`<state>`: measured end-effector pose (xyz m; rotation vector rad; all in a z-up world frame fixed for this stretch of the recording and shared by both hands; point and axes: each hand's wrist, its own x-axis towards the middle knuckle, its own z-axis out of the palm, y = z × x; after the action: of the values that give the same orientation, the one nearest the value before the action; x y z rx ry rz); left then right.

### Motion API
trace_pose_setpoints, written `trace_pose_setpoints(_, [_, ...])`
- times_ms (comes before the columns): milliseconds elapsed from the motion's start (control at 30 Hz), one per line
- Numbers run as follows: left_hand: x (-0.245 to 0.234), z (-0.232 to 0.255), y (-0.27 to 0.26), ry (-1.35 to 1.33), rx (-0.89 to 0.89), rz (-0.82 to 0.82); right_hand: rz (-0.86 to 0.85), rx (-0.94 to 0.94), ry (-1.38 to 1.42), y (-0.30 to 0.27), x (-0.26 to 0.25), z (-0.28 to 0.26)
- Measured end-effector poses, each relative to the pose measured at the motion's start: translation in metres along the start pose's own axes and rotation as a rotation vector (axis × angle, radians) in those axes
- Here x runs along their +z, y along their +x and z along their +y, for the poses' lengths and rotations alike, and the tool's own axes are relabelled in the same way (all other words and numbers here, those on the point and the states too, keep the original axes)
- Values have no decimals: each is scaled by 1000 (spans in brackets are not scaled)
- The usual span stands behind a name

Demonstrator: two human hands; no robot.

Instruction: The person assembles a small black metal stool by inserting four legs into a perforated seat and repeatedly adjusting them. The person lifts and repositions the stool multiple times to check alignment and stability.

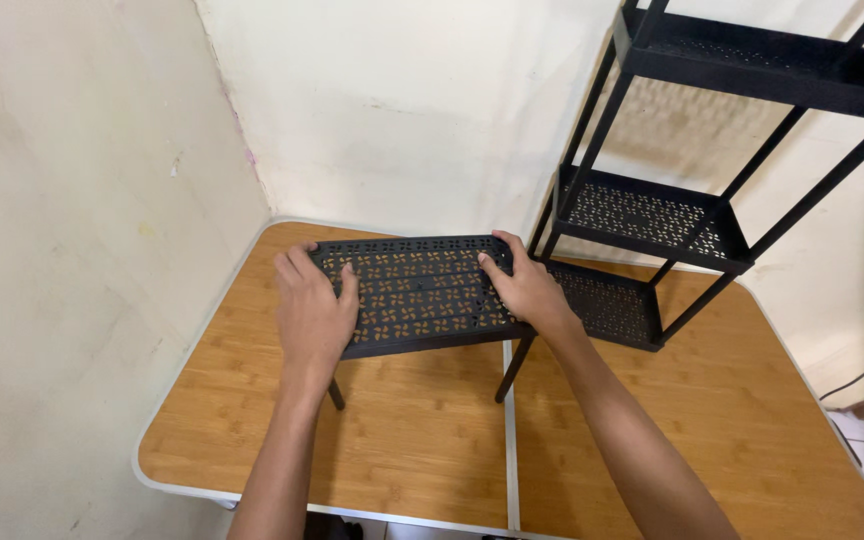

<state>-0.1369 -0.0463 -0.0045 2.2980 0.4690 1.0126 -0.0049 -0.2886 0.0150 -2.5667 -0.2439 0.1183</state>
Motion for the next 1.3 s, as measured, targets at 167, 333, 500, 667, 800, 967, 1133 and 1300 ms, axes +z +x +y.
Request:
trace_pose_setpoints(167, [3,-28,10,-208,39,18,-51,33,18,-1,0,-3])
trace_pose_setpoints(333, [5,-43,6,-731,-569,-250,-36,45,-32,-1,-1,-6])
trace_pose_setpoints(500, [-3,-50,-18,-1082,-704,-407,-38,29,37,-7,-3,-5])
trace_pose_setpoints(667, [-3,-54,-28,-913,-690,-418,-42,-16,64,-7,-3,-5])
trace_pose_setpoints(800, [-1,-57,-25,-861,-716,-393,-69,18,57,-6,-2,-8])
trace_pose_setpoints(967, [-3,-66,-29,-783,-666,-362,16,-45,21,-10,0,-12])
trace_pose_setpoints(1133, [-27,-53,-8,-563,-399,-33,-85,71,44,-14,-5,-15])
trace_pose_setpoints(1300, [-66,-24,32,-486,-64,265,-33,29,61,-10,-1,-13])
